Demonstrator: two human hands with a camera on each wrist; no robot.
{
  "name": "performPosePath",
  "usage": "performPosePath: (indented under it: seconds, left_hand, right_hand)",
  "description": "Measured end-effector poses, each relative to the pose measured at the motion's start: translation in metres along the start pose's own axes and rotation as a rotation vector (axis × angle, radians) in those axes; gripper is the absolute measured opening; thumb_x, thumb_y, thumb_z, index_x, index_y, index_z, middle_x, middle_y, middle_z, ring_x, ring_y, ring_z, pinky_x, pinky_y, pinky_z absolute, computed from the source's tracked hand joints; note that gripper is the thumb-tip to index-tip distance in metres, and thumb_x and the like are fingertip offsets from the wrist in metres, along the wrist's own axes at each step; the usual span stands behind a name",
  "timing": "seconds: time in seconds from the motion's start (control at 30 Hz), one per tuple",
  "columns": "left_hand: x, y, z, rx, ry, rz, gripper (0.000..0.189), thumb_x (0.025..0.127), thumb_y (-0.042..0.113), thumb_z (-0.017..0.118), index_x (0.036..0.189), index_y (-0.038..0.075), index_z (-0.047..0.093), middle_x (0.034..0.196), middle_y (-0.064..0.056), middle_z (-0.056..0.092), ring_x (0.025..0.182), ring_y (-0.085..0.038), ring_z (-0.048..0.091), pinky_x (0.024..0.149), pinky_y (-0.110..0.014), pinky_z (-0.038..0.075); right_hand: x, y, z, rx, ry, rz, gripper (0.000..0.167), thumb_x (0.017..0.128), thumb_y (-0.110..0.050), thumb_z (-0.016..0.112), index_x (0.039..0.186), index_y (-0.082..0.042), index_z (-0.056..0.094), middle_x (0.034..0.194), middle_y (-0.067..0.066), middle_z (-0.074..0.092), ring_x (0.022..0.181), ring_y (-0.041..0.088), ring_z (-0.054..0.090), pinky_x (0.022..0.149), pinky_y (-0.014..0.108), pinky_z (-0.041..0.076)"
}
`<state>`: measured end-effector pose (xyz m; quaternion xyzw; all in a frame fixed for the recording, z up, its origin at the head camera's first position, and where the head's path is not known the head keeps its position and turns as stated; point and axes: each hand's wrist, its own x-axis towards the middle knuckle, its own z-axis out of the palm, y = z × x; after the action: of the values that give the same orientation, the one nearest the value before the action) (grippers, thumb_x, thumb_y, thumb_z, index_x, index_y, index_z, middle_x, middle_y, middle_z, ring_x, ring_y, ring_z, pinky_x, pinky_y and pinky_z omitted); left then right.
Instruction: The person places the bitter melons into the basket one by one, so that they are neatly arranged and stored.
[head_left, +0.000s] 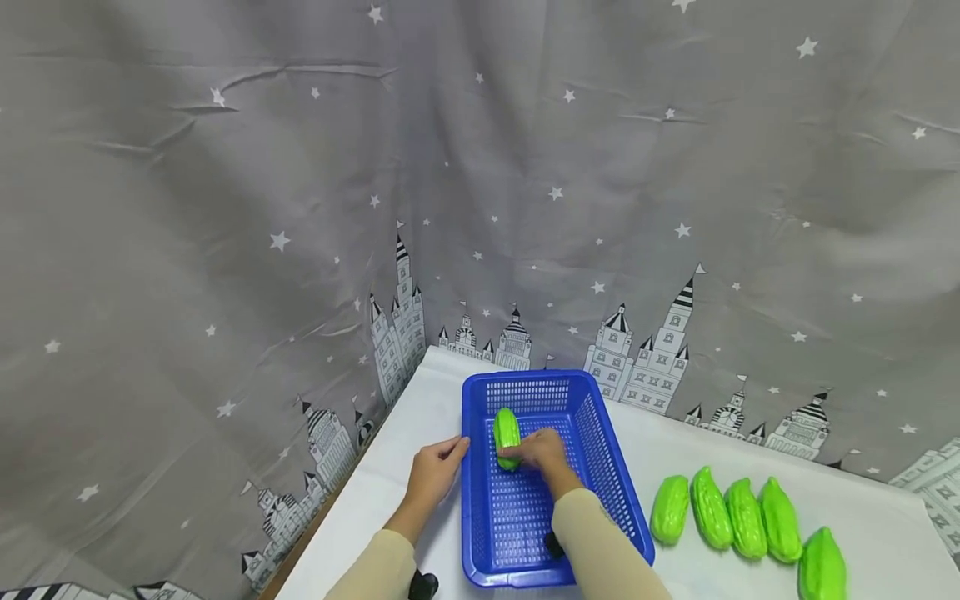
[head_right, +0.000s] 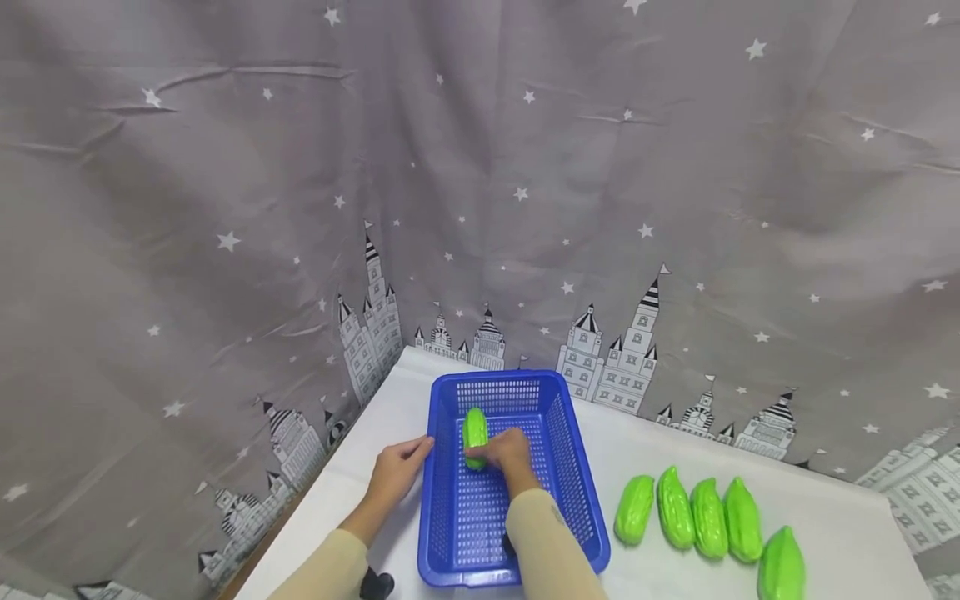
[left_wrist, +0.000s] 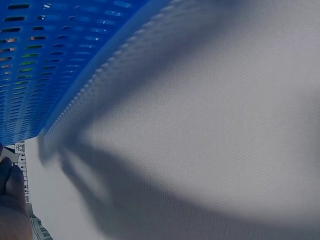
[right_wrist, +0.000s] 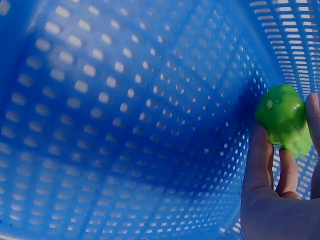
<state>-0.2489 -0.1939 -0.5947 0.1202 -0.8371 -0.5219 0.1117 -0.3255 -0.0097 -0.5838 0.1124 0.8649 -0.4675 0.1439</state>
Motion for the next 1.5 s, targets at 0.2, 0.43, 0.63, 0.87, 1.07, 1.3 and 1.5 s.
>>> performPosePath:
  seconds: [0.2, 0.43, 0.63, 0.87, 1.07, 1.3, 1.5]
  left_hand:
    - [-0.006, -0.004, -0.006, 0.013, 0.009, -0.009, 0.038, 0.099, 0.034, 0.066, 0.117, 0.002, 0.074, 0.117, -0.014, 0.071, 0.118, -0.036, 0.063, 0.103, -0.051, 0.048]
    - [-0.002, 0.001, -0.003, 0.012, -0.006, 0.004, 0.039, 0.1, 0.035, 0.065, 0.119, 0.002, 0.073, 0.12, -0.014, 0.07, 0.12, -0.036, 0.062, 0.103, -0.052, 0.047]
    - [-0.002, 0.004, -0.002, 0.018, -0.006, 0.001, 0.039, 0.099, 0.036, 0.065, 0.12, 0.003, 0.073, 0.12, -0.014, 0.07, 0.119, -0.036, 0.062, 0.103, -0.051, 0.047]
    - [-0.001, 0.003, -0.003, 0.025, -0.01, 0.014, 0.039, 0.099, 0.035, 0.065, 0.119, 0.003, 0.073, 0.119, -0.014, 0.071, 0.118, -0.036, 0.063, 0.103, -0.051, 0.048]
    - [0.001, 0.003, -0.005, 0.042, 0.022, 0.037, 0.035, 0.098, 0.033, 0.068, 0.116, 0.004, 0.075, 0.115, -0.014, 0.072, 0.116, -0.036, 0.064, 0.102, -0.051, 0.048]
    - [0.003, 0.005, -0.005, 0.046, 0.031, 0.04, 0.036, 0.098, 0.035, 0.067, 0.116, 0.005, 0.075, 0.115, -0.014, 0.072, 0.116, -0.036, 0.064, 0.102, -0.051, 0.048]
    - [0.0, 0.005, -0.005, 0.05, 0.023, 0.024, 0.035, 0.098, 0.033, 0.068, 0.116, 0.005, 0.075, 0.116, -0.014, 0.072, 0.117, -0.037, 0.063, 0.103, -0.053, 0.047]
  right_hand:
    - [-0.007, -0.003, 0.016, -0.04, -0.014, 0.004, 0.049, 0.063, -0.025, 0.097, 0.088, 0.003, 0.066, 0.08, 0.011, 0.065, 0.077, 0.027, 0.064, 0.081, 0.044, 0.058]
    - [-0.008, -0.012, 0.022, -0.165, -0.007, -0.06, 0.051, 0.063, -0.034, 0.097, 0.084, 0.001, 0.066, 0.076, 0.008, 0.062, 0.072, 0.022, 0.06, 0.078, 0.04, 0.058]
    - [-0.009, -0.014, 0.023, -0.171, 0.014, -0.058, 0.055, 0.061, -0.034, 0.098, 0.087, 0.001, 0.064, 0.077, 0.008, 0.061, 0.073, 0.023, 0.059, 0.079, 0.042, 0.058]
    - [-0.012, -0.01, 0.024, -0.108, 0.057, -0.078, 0.062, 0.062, -0.039, 0.097, 0.095, 0.001, 0.064, 0.086, 0.011, 0.064, 0.08, 0.026, 0.062, 0.082, 0.045, 0.058]
    - [-0.011, -0.013, 0.023, 0.105, 0.233, -0.251, 0.102, 0.064, -0.052, 0.093, 0.137, 0.004, 0.051, 0.135, 0.026, 0.056, 0.125, 0.042, 0.054, 0.105, 0.056, 0.045]
    - [-0.014, -0.029, 0.014, 0.194, 0.274, -0.311, 0.117, 0.064, -0.058, 0.091, 0.151, 0.0, 0.038, 0.152, 0.026, 0.04, 0.14, 0.045, 0.038, 0.112, 0.061, 0.033]
    - [-0.018, -0.034, 0.001, 0.241, 0.295, -0.33, 0.114, 0.065, -0.054, 0.092, 0.151, 0.0, 0.039, 0.153, 0.025, 0.04, 0.142, 0.044, 0.036, 0.115, 0.058, 0.031]
